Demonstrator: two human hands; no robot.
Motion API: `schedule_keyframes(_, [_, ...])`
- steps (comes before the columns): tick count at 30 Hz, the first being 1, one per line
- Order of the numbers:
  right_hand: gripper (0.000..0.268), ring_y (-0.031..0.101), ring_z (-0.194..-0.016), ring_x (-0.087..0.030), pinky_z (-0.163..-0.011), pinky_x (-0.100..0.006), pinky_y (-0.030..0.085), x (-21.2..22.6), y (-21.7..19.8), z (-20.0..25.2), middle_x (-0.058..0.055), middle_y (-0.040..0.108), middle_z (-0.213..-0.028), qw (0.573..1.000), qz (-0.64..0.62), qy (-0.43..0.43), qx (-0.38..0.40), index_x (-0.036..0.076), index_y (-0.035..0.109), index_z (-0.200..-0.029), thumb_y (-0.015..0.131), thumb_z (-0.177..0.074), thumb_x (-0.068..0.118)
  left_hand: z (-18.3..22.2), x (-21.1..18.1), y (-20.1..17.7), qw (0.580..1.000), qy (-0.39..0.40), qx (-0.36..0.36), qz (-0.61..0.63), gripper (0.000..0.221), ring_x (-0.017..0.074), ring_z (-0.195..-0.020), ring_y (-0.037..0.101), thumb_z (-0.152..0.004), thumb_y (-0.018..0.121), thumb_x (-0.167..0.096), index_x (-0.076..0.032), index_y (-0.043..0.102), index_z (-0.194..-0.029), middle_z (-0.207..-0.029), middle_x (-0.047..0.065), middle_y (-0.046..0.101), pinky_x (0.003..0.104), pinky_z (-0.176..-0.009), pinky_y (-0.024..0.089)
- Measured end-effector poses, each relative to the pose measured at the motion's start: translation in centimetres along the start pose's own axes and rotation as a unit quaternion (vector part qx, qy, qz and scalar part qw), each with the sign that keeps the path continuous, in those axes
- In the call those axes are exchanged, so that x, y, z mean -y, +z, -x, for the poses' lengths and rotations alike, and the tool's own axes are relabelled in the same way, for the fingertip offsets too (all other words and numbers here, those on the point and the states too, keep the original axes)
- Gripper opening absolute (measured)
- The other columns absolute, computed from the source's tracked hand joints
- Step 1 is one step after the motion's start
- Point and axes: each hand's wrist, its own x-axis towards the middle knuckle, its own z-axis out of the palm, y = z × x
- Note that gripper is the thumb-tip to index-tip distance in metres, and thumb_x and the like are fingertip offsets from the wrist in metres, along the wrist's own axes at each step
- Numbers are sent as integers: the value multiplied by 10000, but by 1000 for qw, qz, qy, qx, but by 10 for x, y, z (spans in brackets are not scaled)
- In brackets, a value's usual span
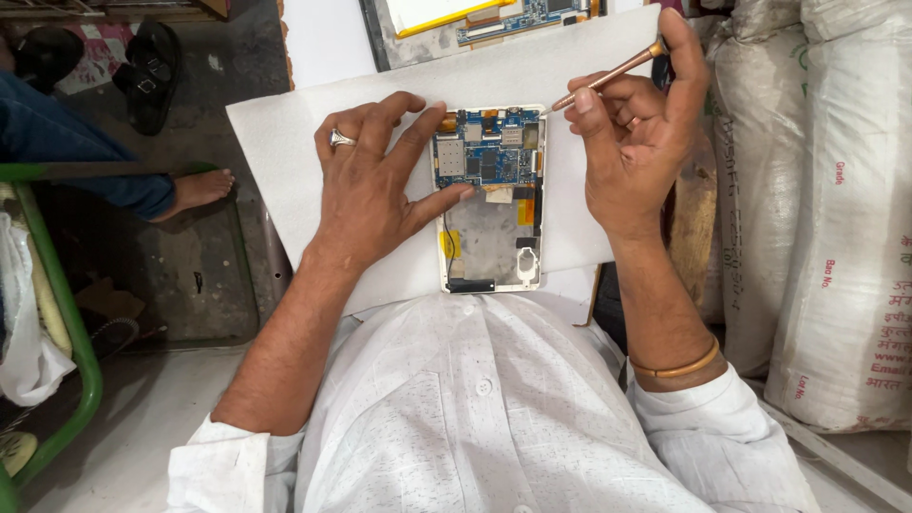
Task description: The person uses a screwdriver to work on the internal components of two disassembled tablets placed on a white surface. They manipulate the circuit boards and connectors while comparing the two devices.
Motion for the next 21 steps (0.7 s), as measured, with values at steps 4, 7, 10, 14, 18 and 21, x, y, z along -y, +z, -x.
schedule_keyframes(4, [613,756,-1021,-175,-909,-265,650,-3,11,0,-173,750,-1128,998,35,-41,20,139,184,-1591,648,-1201,41,2,-1,0,1000,-2,-10,9,834,263,-1334,439,-879,741,-760,-162,618,-1446,-1458,45,476,546,-1149,232])
schedule_keyframes(7, [610,758,-1038,-194,-925,-278,651,-5,14,1,-181,741,-1134,994,63,-79,42,164,179,-1589,624,-1195,26,3,0,0,1000,5,-23,-5,791,259,-1322,450,-896,744,-751,-170,632,-1421,-1439,39,501,539,-1144,252])
schedule_keyframes(10, [612,757,-1035,-203,-917,-288,653,-8,13,7,-195,736,-1145,992,71,-86,52,177,181,-1599,620,-1209,3,6,1,2,999,10,-33,0,755,242,-1319,454,-905,758,-737,-185,633,-1404,-1425,20,521,518,-1158,273])
schedule_keyframes(14, [616,727,-1009,-206,-879,-302,656,-14,11,7,-207,710,-1164,995,46,-67,50,161,183,-1619,637,-1239,-10,6,5,5,999,12,-44,21,775,238,-1327,449,-889,772,-732,-176,628,-1410,-1418,19,531,498,-1162,287])
schedule_keyframes(18, [627,708,-1008,-200,-860,-313,680,-17,8,8,-196,687,-1254,997,23,-59,37,147,187,-1618,657,-1234,-10,3,7,6,998,22,-57,34,796,247,-1339,445,-868,807,-744,-146,629,-1362,-1401,44,521,517,-1166,273])
schedule_keyframes(21, [634,714,-1053,-191,-844,-306,671,-16,6,8,-171,621,-1358,999,-1,-46,26,136,186,-1613,670,-1229,-4,1,6,2,998,20,-52,39,832,276,-1347,435,-836,862,-738,-119,628,-1340,-1394,81,506,525,-1159,258])
